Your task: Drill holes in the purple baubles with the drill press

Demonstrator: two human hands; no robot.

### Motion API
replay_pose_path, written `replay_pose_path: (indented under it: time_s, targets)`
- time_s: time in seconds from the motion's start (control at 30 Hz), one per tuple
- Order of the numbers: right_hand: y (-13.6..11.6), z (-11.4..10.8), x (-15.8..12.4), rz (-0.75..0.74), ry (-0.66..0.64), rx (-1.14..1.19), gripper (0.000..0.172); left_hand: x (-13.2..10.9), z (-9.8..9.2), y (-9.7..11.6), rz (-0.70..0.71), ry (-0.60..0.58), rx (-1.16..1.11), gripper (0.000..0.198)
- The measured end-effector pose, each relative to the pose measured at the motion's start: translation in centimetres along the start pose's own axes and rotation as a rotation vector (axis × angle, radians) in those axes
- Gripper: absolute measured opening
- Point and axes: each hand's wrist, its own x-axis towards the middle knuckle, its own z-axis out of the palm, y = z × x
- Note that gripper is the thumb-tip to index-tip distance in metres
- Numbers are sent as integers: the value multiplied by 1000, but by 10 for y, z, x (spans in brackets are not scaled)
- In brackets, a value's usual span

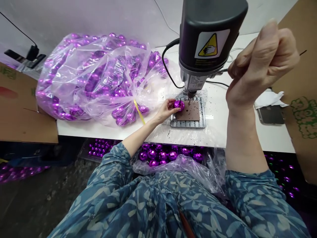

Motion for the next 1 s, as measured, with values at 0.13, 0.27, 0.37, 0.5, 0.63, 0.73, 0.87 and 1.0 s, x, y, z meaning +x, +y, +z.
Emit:
replay_pose_path:
  time_s: [0.13, 0.27, 0.37, 0.5, 0.63, 0.73, 0.87, 1.0]
  targets:
    - [2, -2, 1, -4, -2, -3, 66, 8, 3, -4, 44, -47, 77, 68]
    - [2, -1, 1, -3, 11, 0, 67, 10, 9, -1, 59, -56, 250, 68]
    - [0, 0, 1, 2, 19, 6, 67, 9, 16, 7, 71, -45, 357, 64]
    - [0, 1, 1, 0, 15, 13, 68, 8, 27, 16, 81, -27, 420, 58]
    - [-2, 2, 1, 15, 8, 15, 68, 10, 33, 14, 118, -14, 421, 61]
    - [-5, 2, 0, 31, 5, 12, 67, 11, 35, 8, 168, -13, 430, 61]
    - [-8, 1, -2, 44, -2, 4, 65, 10, 38, 0, 255, -41, 491, 57]
    - [-6, 1, -3, 42, -4, 6, 63, 9, 44, -10, 252, -97, 393, 57]
